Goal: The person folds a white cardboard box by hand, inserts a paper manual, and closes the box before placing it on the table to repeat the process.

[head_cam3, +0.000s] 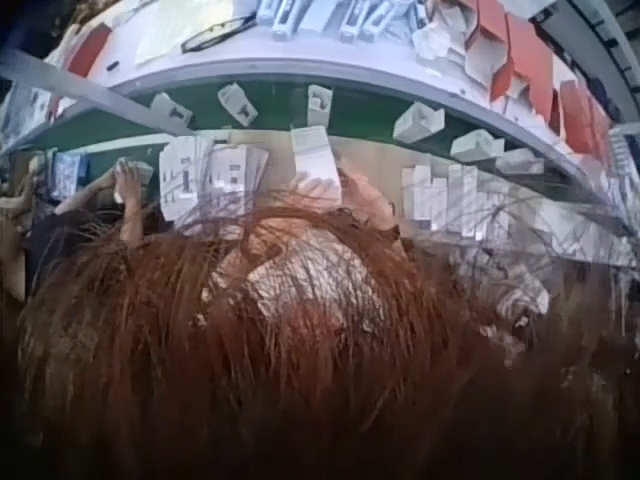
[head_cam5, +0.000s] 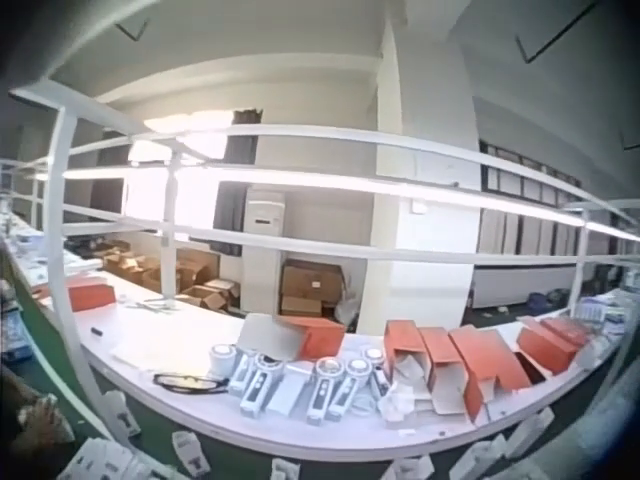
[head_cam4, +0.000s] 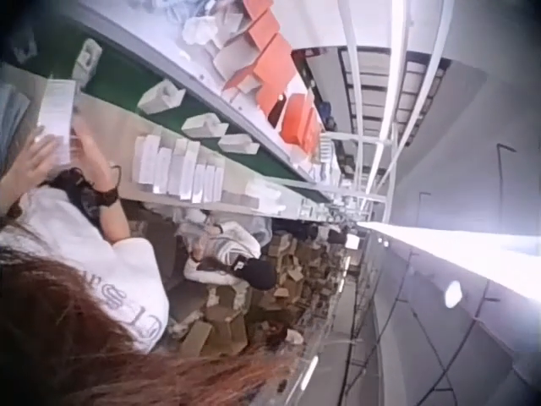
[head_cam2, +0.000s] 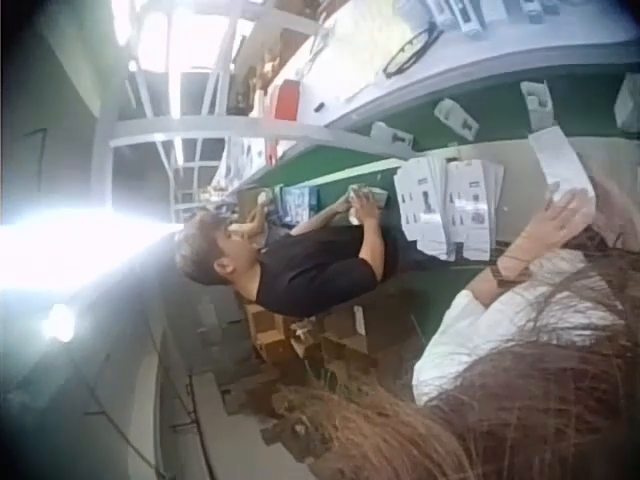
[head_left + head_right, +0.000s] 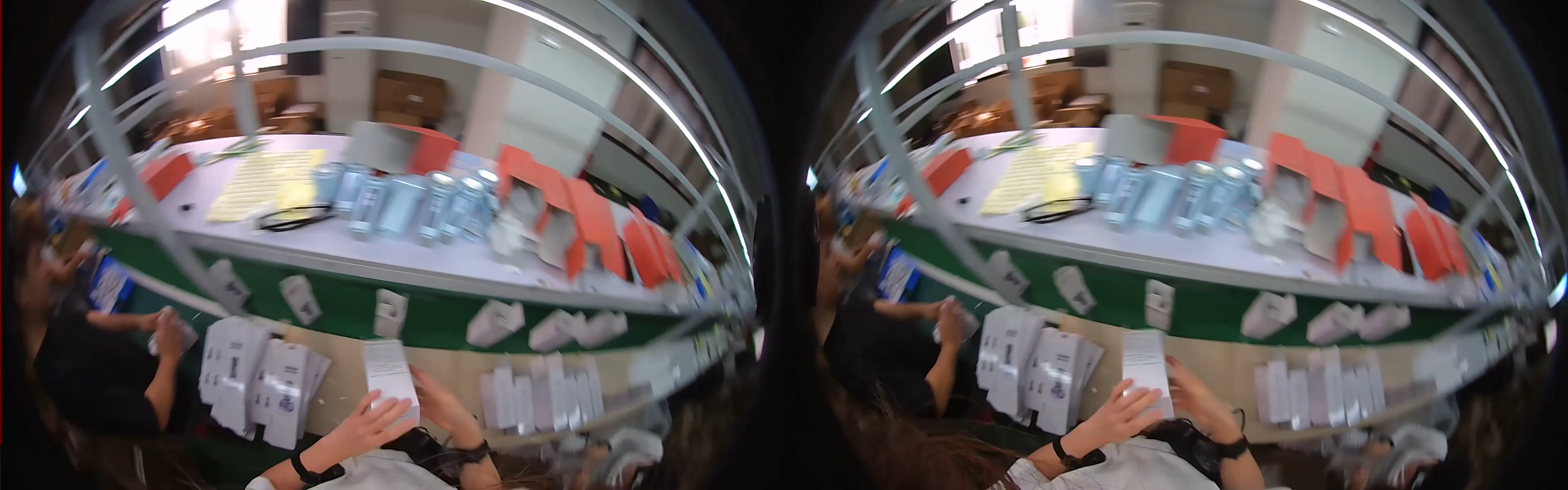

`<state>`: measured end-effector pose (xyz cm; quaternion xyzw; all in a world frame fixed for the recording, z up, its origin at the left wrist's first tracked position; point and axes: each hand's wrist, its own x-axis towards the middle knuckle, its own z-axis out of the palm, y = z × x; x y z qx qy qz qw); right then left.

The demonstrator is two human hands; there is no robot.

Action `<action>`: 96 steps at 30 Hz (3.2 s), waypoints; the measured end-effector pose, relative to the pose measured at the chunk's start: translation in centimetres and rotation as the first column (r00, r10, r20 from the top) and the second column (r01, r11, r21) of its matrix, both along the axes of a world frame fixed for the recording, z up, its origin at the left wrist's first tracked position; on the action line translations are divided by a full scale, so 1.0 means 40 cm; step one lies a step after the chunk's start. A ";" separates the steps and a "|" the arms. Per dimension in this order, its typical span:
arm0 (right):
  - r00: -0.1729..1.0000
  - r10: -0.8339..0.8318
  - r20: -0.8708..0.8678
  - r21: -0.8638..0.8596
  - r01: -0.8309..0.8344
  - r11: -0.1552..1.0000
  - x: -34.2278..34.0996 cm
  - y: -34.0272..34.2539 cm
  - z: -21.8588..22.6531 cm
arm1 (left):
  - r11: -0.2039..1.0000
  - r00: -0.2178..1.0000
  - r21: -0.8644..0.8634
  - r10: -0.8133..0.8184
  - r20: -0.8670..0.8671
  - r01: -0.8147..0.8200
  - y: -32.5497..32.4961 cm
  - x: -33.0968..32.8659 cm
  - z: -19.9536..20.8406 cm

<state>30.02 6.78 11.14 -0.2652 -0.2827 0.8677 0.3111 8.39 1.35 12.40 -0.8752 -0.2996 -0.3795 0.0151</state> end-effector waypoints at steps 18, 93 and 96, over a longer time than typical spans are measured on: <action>-0.685 -0.515 0.514 0.464 -0.283 0.839 0.576 -0.126 -0.377 | 0.158 0.442 -0.466 0.669 -0.597 -0.870 -0.048 -0.291 -0.349; 0.434 -0.620 -0.653 0.523 0.851 0.045 0.005 -0.058 0.478 | 0.938 0.780 0.086 -0.329 0.532 0.337 0.097 0.289 0.580; 0.651 -0.548 -0.525 0.608 0.738 0.293 0.086 -0.051 0.469 | 0.883 0.736 -0.042 -0.362 0.572 0.467 0.106 0.351 0.582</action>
